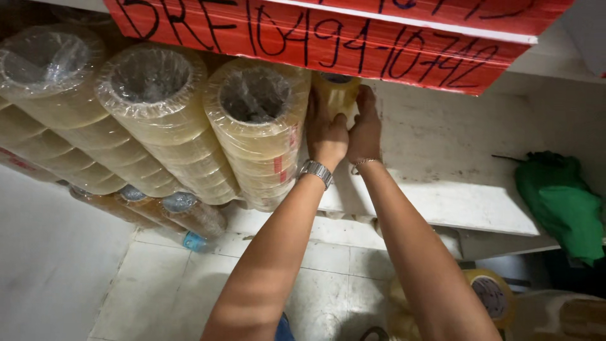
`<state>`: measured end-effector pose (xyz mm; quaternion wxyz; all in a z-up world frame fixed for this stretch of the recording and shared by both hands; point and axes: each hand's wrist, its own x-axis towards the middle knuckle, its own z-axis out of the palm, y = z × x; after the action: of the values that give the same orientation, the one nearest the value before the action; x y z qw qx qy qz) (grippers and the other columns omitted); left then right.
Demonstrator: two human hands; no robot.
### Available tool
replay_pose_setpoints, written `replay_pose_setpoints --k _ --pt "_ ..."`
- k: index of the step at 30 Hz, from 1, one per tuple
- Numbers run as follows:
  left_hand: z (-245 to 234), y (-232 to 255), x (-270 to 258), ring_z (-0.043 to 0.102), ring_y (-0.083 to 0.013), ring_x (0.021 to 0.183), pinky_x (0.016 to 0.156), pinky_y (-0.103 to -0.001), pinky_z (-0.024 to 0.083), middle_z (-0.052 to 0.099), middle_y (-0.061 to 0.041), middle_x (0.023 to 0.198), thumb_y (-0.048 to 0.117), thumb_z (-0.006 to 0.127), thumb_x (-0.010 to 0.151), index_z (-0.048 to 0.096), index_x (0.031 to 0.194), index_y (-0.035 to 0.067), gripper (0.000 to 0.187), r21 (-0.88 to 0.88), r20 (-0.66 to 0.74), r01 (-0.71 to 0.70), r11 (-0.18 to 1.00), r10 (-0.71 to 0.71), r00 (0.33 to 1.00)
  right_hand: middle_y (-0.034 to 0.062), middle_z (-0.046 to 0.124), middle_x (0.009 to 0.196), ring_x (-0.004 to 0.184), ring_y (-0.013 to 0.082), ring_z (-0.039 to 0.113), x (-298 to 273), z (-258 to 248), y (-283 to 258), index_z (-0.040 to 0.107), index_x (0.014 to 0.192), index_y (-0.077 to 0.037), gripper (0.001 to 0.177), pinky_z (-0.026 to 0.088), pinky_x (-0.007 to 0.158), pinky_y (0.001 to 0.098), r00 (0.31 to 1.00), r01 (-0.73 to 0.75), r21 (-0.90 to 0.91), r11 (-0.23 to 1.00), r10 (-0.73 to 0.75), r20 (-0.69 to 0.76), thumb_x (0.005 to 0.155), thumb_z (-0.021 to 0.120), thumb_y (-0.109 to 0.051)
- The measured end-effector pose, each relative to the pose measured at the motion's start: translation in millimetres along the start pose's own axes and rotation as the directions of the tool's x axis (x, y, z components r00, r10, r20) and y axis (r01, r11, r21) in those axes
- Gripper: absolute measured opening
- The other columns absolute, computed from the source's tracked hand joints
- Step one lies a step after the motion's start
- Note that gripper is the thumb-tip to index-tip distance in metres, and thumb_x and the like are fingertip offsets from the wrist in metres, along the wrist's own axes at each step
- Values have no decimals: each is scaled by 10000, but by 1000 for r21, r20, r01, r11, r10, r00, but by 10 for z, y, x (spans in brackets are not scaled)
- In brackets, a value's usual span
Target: The person removes stacks of shrink wrap rolls from a shelf, wipes the shelf surface with a green cloth, and then places individual rolls of packing tape onto the cleaned shelf.
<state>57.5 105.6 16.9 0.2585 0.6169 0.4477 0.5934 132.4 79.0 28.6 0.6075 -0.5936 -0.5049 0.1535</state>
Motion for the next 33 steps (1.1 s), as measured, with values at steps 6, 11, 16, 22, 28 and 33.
replay_pose_setpoints --k 6,11,16,22,28,33 --pt "-17 -87 -30 347 -458 1500 1273 -515 249 383 -322 1586 135 555 771 432 1543 31 788 -69 118 85 994 -77 990 323 362 1607 1399 546 447 38 24 -97 171 1628 -79 870 410 1181 621 988 -122 -134 983 134 79 859 555 56" --pt "-69 -3 -33 362 -469 1493 1254 -515 281 375 -344 1585 190 611 817 424 1539 -13 772 -21 129 85 996 -82 988 379 382 1569 1343 585 474 23 35 108 170 1637 -140 860 486 1094 622 993 -93 -36 995 95 69 891 561 38" --pt "-129 127 50 312 -378 1535 1289 -458 225 340 -255 1642 259 615 815 360 1591 57 841 -112 180 248 962 -226 957 309 163 1695 1536 528 188 -25 96 392 67 1656 -214 972 265 1214 658 984 -160 325 932 123 131 898 601 77" --pt "-412 614 101 363 -345 1519 1269 -441 269 409 -179 1626 290 596 824 373 1594 121 819 -218 253 430 876 -375 892 312 108 1700 1474 554 302 -146 -20 30 87 1663 -312 1002 395 1189 572 916 -374 278 885 307 257 915 694 -34" --pt "-501 685 99 429 -284 1485 1225 -405 333 446 -82 1613 272 564 858 417 1580 243 738 -119 228 414 903 -381 896 259 256 1679 1488 401 373 -96 -3 455 22 1680 -232 991 365 1207 531 868 -450 -55 891 451 209 891 616 -146" --pt "-368 460 -7 206 -324 1584 1294 -445 177 189 -150 1726 157 614 843 230 1659 192 903 -257 239 323 911 -264 934 175 297 1691 1564 347 259 -145 -94 300 150 1676 -170 920 281 1276 492 856 -415 -67 907 414 311 856 516 35"
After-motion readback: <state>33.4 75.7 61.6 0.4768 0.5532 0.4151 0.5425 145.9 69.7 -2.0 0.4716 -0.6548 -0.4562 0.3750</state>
